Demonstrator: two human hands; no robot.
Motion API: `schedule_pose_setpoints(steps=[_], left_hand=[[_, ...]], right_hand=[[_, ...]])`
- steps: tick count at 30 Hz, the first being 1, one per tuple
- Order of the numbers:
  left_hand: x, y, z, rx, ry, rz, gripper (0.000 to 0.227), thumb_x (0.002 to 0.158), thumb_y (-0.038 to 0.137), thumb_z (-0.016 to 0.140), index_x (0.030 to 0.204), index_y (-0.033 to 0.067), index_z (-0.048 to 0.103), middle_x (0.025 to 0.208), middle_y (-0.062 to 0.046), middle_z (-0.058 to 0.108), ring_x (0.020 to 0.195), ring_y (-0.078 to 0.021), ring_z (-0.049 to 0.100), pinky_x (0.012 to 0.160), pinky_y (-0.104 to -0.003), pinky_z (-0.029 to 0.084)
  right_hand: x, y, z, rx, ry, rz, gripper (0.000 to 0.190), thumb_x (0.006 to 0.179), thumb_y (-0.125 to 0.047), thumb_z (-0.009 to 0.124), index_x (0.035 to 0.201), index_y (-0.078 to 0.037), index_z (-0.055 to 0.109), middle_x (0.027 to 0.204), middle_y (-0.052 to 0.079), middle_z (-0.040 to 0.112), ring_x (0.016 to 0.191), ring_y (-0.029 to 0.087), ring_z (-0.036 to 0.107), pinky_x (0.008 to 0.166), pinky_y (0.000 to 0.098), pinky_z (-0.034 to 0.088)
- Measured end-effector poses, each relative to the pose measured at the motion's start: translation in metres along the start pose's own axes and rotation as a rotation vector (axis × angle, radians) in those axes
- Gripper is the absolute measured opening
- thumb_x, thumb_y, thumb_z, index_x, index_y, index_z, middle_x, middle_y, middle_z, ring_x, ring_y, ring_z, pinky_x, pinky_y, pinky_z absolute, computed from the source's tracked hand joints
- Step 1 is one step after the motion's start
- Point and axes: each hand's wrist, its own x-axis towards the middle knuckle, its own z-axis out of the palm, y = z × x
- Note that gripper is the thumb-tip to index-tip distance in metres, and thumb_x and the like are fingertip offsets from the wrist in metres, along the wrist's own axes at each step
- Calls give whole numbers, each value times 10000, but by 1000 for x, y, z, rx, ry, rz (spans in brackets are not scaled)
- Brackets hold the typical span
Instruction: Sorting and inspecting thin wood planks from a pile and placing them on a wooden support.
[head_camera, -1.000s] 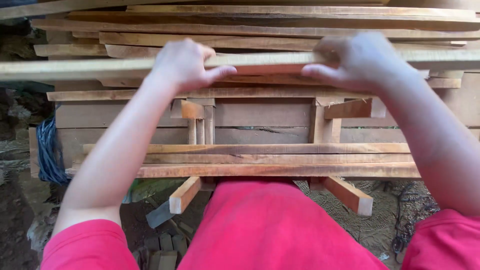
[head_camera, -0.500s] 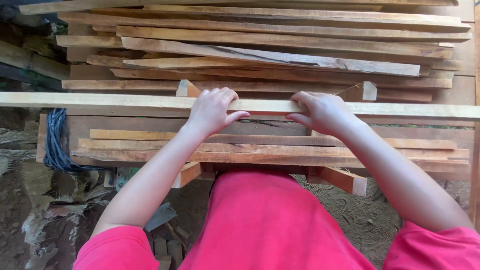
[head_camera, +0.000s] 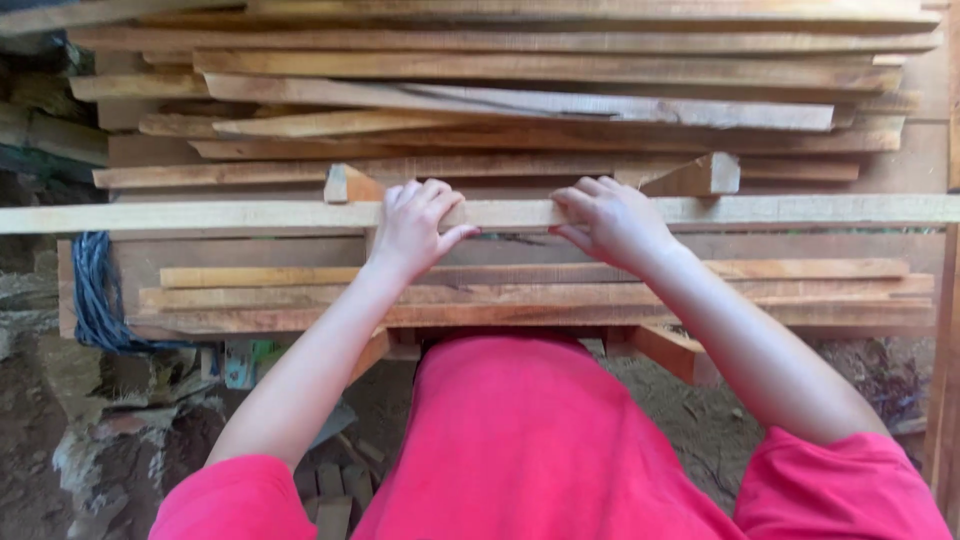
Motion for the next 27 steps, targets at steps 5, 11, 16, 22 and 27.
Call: schedule_pose_setpoints(steps=[5,11,16,22,27], left_hand=[[-7,-25,83,-89,-181,-215,476,807,500,812,1229,315,692,1227,105,634,1200,-199,574,1125,-497,307],[-26,-51,190,-66,-444,-494,506,822,419,841,1296,349,678,1317,133,649,1312,-183,548,1240,-606,182],[-5,-41,182,-74,-507,-477,427,834,324,842,1244,304,724,1220,54,710,1231,-274,625,1221,-624,236],[-14,-38,181,-74,-430,-422,465,852,344,821,1292,294,679,1260,68,684,1317,-224,547,1249,-610,156],[-22,-15,152,-167,-469,-450,453,1044,465,500,1350,159,636,1325,-70,667,1327,-291,554,1233,-601,213]], right_hand=[[29,12,48,-80,-309,114,403,836,-425,743,1153,-187,666,954,54,693,923,316,722,787,473,602],[42,51,194,-78,-590,230,328,812,-414,727,1078,-222,728,921,17,748,881,313,766,751,497,624],[47,51,198,-34,-667,354,344,884,-342,685,1190,-184,685,1157,15,720,1089,325,713,869,512,609],[53,35,176,26,-694,438,456,899,-511,542,1256,-238,620,1310,14,660,1269,295,612,1040,547,482],[50,-1,130,217,-780,568,789,1014,-722,107,1387,-245,613,1405,68,649,1387,302,534,1154,534,314]])
